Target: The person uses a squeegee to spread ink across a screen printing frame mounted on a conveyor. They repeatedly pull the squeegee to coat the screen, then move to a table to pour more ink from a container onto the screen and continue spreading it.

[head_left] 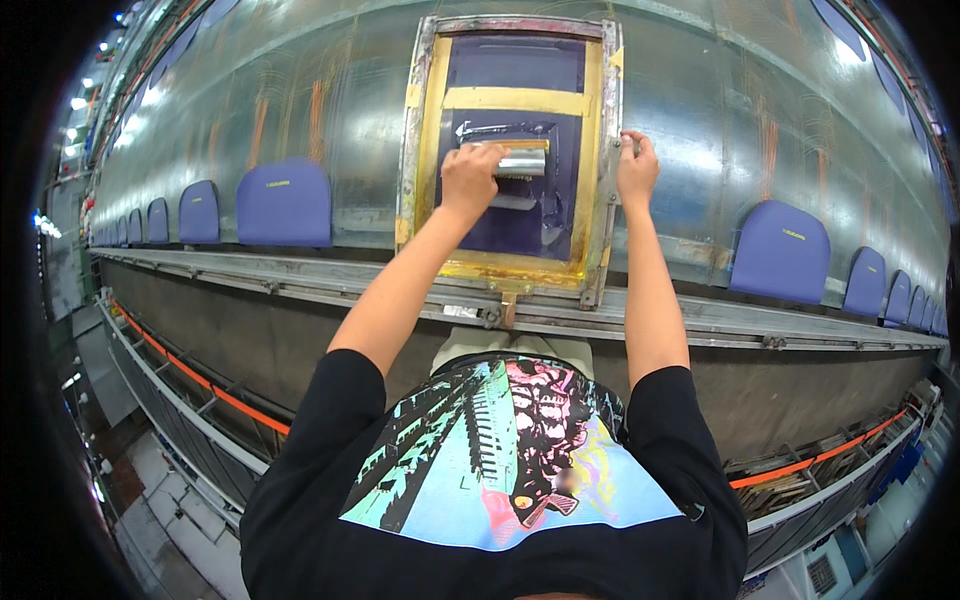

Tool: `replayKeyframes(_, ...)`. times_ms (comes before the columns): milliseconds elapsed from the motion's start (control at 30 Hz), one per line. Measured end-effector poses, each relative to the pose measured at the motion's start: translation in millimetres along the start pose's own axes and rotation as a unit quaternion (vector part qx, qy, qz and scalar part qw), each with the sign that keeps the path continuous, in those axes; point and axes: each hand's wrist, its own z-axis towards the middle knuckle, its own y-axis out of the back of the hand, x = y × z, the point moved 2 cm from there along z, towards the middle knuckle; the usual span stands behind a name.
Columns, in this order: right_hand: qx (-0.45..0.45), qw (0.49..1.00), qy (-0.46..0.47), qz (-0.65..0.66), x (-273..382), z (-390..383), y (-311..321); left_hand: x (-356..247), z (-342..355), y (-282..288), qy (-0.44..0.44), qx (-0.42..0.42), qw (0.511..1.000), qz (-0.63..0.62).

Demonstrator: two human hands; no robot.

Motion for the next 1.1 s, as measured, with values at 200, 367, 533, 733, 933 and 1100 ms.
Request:
replayKeyframes(200, 0.034, 0.999, -0.004, 0.026, -35, 23, -3, -25, -100, 11, -0.065, 0.039, 0.997, -0.01)
replayKeyframes(367, -0.026, 0.996, 0.082, -0.021, -3, 34, 6, -25, -124, 35, -0.064, 0.045, 0.993, -0.093)
replayKeyframes(533, -0.044, 0.993, 0.105, 0.005, 52, -6, 1, -17, -137, 61, -0.045, 0.07, 0.991, -0.105)
replayKeyframes(733, -0.042, 0.99, 0.11, 0.082, 83, -51, -39, 17, -132, 120, -0.032, 0.063, 0.995, -0.069)
replayKeyframes(933, -0.017, 0.996, 0.049, 0.078, 146, -83, -25, 19, -134, 179, 0.006, 0.067, 0.997, -0.04)
replayKeyframes(1100, -0.033, 0.996, 0.062, 0.048, 136, -84, -24, 17, -155, 175, 0.008, 0.06, 0.997, -0.046)
